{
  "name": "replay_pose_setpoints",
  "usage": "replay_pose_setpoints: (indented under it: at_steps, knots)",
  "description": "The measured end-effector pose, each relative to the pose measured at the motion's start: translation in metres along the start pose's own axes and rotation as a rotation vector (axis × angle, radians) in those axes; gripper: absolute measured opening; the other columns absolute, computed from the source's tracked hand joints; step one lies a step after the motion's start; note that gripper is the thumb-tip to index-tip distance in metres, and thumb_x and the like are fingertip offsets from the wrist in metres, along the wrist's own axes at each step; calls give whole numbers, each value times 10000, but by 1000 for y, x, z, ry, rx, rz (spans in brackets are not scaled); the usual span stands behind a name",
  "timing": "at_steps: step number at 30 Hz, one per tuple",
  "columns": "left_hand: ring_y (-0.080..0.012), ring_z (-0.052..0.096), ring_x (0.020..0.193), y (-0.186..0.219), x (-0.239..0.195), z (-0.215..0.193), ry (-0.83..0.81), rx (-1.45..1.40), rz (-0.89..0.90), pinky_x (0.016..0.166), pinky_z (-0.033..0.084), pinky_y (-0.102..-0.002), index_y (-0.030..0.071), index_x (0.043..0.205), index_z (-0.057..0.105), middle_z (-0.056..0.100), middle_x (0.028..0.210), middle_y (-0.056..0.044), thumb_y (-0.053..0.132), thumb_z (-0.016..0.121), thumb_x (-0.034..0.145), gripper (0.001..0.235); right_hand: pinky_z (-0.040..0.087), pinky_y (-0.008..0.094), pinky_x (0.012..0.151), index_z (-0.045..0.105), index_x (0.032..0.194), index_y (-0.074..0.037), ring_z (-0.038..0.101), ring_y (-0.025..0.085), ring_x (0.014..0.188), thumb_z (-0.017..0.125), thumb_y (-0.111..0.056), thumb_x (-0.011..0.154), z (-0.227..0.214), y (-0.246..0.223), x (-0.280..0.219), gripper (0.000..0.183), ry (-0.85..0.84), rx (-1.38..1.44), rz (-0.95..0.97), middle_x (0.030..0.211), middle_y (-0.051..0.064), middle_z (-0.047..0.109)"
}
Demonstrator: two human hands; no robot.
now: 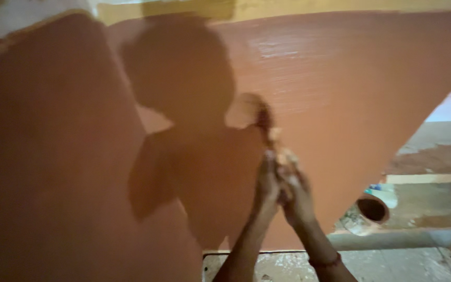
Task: The person applies terracotta-colored paint to a wall using a brush, repeatedly dipping the brush into a paint can and smoothing the surface. The person works on a vertical wall section, occasionally using the left hand to steady the surface while painting with the right hand.
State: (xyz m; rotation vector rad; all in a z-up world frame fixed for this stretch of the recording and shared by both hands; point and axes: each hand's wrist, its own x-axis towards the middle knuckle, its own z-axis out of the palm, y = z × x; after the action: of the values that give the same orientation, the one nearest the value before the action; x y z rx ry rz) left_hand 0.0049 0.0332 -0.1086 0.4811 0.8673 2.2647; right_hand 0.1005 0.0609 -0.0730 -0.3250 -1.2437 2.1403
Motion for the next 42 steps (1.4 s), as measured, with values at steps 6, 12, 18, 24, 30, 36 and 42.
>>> replay_pose_setpoints:
  at_steps: [6,12,18,24,30,36,42]
  knots:
    - [-94,593,752,-86,16,106,-373,129,-149,666,508,-241,97,1167,612,656,927,-16,459,332,1163,458,421,178,486,504,1571,-146,538,59,697,548,-206,1061,-79,-43,-29,515,246,133,-390,1123,37,563]
    - [-91,612,758,-55,3,110,-249,125,-143,675,536,-240,104,1124,620,683,929,-16,457,303,1134,474,516,268,633,508,1419,-84,605,240,896,538,-104,980,-90,-36,-18,441,310,-969,-956,1282,173,557]
    - [-88,616,758,25,-57,2,112,-1,151,677,538,-236,119,1114,627,678,919,-5,459,315,1119,461,424,217,499,532,1495,-192,531,129,769,574,-229,992,-1,35,-13,506,-33,-148,91,1316,26,574]
    - [-86,620,758,83,-101,-62,345,4,327,679,540,-231,133,1103,633,673,909,5,460,328,1105,448,347,178,518,529,1544,-160,455,56,725,669,-243,999,76,82,-18,569,-514,-51,257,1190,24,585]
    - [-83,625,759,85,-72,-57,304,62,228,680,542,-227,147,1093,640,668,898,16,462,340,1090,435,421,192,515,475,1512,-237,543,84,723,599,-267,947,69,76,-4,579,-333,72,313,1212,-8,617]
    - [-80,629,759,12,-39,16,-21,137,-107,682,544,-223,161,1083,646,664,888,26,464,353,1076,421,416,254,589,536,1604,-113,547,191,944,602,-256,1092,-18,41,-23,536,107,103,-73,1357,133,626]
    - [-102,439,565,-64,-10,75,-217,391,-308,484,377,-268,160,1057,652,491,716,-1,503,390,1143,440,524,195,713,472,1573,-159,595,96,971,539,-217,1059,-82,12,-40,521,286,266,-361,1254,60,567]
